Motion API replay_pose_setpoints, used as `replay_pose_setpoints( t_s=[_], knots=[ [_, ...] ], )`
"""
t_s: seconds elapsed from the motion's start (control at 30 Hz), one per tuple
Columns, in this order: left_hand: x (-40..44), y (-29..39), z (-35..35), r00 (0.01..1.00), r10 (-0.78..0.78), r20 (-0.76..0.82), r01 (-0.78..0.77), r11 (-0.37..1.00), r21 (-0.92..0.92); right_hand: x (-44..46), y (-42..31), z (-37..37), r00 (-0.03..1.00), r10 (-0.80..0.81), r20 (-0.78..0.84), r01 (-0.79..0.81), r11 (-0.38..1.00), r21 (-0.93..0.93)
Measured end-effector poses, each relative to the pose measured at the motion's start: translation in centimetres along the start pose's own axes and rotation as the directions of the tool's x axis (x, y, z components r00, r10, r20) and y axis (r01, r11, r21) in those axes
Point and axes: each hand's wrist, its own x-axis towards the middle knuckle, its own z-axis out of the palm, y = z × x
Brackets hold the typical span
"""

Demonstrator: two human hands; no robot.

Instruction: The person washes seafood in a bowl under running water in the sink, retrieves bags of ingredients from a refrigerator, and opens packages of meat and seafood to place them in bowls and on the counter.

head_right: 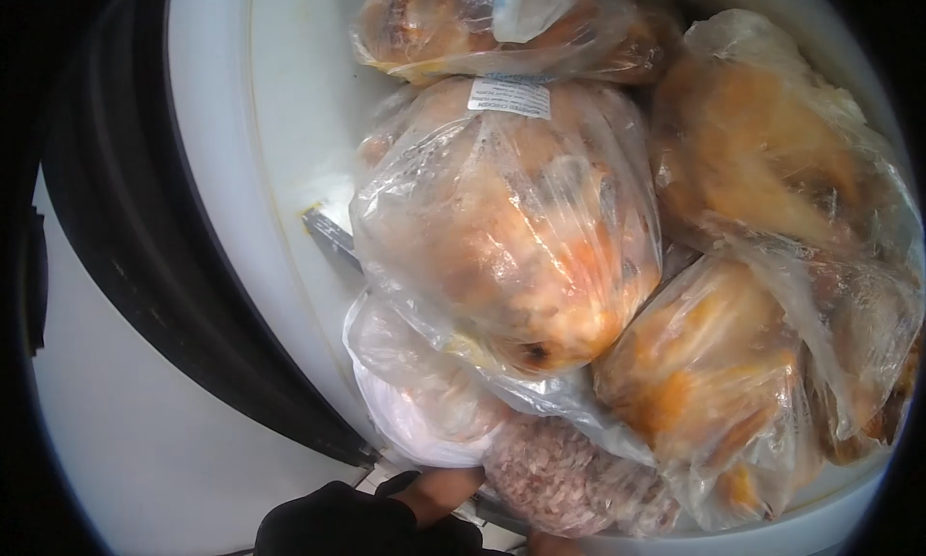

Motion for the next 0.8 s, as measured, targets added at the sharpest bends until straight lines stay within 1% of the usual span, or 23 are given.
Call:
replay_pose_setpoints(
  t_s=[0.13, 0.27, 0.37, 0.47, 0.5, 0.53, 0.6, 0.67, 0.7, 0.73, 0.77, 0.8],
  knots=[
    [-0.3, -0.5, 0.6, 1.000, -0.010, -0.009, 0.010, 0.999, -0.053, 3.2, -0.6, -0.8, 0.997, 0.005, 0.075, -0.004, 1.000, -0.014],
    [-1.2, -0.8, 1.2, 1.000, 0.001, -0.010, -0.002, 0.990, -0.143, 5.4, -1.0, -1.5, 0.992, -0.010, 0.122, 0.015, 0.999, -0.035],
    [-1.6, -2.1, 1.3, 1.000, 0.006, -0.024, -0.011, 0.974, -0.224, 5.9, -1.6, -1.6, 0.990, -0.032, 0.140, 0.039, 0.998, -0.045],
    [-2.8, -4.0, 1.3, 0.999, 0.026, -0.033, -0.036, 0.936, -0.349, 5.1, -2.1, -1.5, 0.988, -0.060, 0.142, 0.066, 0.997, -0.040],
    [-3.9, -4.8, 0.5, 0.996, 0.084, -0.005, -0.079, 0.922, -0.379, 4.6, -2.0, -1.4, 0.987, -0.072, 0.144, 0.077, 0.997, -0.029],
    [-6.2, -5.2, -0.6, 0.984, 0.175, 0.027, -0.148, 0.898, -0.415, 4.2, -2.2, -1.2, 0.987, -0.089, 0.132, 0.093, 0.995, -0.025],
    [-11.5, -5.7, -2.7, 0.931, 0.361, 0.063, -0.288, 0.827, -0.482, 3.6, -2.4, -0.8, 0.987, -0.109, 0.119, 0.107, 0.994, 0.020],
    [-22.7, -3.1, -5.5, 0.956, 0.269, -0.114, -0.291, 0.837, -0.464, 4.5, -2.8, -0.6, 0.989, -0.114, 0.093, 0.101, 0.986, 0.130],
    [-28.4, -1.5, -6.9, 0.954, 0.228, -0.195, -0.294, 0.844, -0.449, 5.2, -2.9, -0.5, 0.992, -0.102, 0.079, 0.077, 0.961, 0.265],
    [-29.4, -2.9, -7.8, 0.948, 0.238, -0.214, -0.310, 0.849, -0.428, 5.9, -3.2, -0.3, 0.996, -0.070, 0.059, 0.039, 0.908, 0.417],
    [-30.0, -4.2, -8.6, 0.942, 0.249, -0.225, -0.323, 0.856, -0.403, 6.1, -3.6, -0.5, 0.997, -0.047, 0.065, -0.001, 0.803, 0.595],
    [-30.6, -5.5, -9.0, 0.939, 0.261, -0.226, -0.332, 0.864, -0.380, 6.6, -3.9, -0.3, 0.996, -0.027, 0.080, -0.042, 0.657, 0.753]
  ],
)
